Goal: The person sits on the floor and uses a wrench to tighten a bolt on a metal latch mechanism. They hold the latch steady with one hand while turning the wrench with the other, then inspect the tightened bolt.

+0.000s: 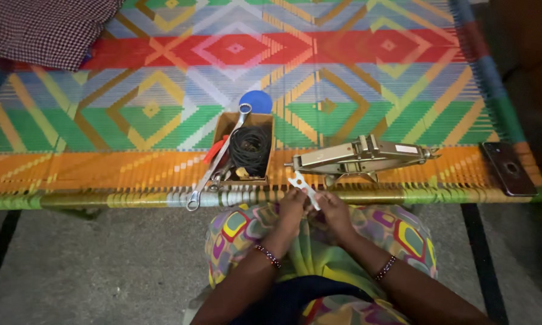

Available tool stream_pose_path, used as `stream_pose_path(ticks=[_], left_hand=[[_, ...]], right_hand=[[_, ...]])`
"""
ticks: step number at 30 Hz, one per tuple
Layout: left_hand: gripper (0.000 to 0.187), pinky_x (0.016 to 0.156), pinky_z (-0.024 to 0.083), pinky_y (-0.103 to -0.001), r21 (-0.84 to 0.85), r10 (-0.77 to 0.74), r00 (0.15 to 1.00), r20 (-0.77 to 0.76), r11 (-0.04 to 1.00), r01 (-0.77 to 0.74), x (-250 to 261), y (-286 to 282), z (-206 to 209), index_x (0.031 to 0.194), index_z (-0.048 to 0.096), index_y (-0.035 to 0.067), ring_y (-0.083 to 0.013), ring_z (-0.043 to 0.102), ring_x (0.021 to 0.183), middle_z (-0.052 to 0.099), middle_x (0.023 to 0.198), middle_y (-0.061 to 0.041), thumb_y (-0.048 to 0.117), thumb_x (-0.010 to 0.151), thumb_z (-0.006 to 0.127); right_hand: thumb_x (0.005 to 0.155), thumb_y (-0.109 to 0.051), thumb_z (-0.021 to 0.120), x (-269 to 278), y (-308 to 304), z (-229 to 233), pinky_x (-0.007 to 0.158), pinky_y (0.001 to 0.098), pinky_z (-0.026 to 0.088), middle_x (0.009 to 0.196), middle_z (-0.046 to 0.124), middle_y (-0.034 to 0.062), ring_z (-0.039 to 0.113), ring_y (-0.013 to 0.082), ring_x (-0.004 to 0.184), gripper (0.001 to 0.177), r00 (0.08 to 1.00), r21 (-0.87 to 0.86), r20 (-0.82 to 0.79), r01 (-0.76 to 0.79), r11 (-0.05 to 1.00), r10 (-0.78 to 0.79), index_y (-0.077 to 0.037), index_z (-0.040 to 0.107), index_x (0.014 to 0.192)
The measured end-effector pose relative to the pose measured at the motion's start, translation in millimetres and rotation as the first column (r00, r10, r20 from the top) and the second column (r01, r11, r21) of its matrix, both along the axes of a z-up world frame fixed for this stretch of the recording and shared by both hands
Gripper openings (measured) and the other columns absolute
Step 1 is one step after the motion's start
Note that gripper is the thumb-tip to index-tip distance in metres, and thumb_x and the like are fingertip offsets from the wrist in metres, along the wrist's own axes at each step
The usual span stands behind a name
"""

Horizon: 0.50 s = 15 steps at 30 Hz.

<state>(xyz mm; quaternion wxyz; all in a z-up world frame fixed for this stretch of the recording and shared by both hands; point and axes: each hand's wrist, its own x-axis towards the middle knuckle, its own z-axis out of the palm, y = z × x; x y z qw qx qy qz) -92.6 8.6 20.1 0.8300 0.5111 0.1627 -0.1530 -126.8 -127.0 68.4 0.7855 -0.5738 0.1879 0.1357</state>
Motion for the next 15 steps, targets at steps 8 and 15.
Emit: stream_pose_path(ticks=[8, 15], left_hand=[[0.031, 0.058, 0.053, -0.028, 0.476, -0.037, 0.997, 0.072, 0.879, -0.002, 3.6, 17.0, -9.0, 0.115, 0.074, 0.004, -0.0134, 0.069, 0.071, 0.078, 0.092, -0.008, 0.029, 0.097, 0.066], [0.032, 0.061, 0.058, -0.032, 0.348, 0.001, 0.998, -0.055, 0.937, 0.018, 6.6, 30.0, -18.9, 0.123, 0.069, 0.005, -0.0158, 0.068, 0.072, 0.072, 0.093, -0.006, 0.026, 0.099, 0.061]], right_hand=[[0.104, -0.04, 0.054, -4.2, 0.3, 0.2, 0.076, 0.0349, 0.058, 0.088, 0.077, 0.0119, 0.074, 0.023, 0.078, 0.04, 0.805, -0.699, 0.145, -0.328, 0.635, 0.575, -0.006, 0.074, 0.108], [0.105, -0.035, 0.056, 3.2, -2.5, 25.6, 0.081, 0.038, 0.057, 0.099, 0.076, 0.0113, 0.075, 0.0253, 0.089, 0.033, 0.653, -0.708, 0.427, -0.189, 0.68, 0.626, -0.008, 0.073, 0.113]])
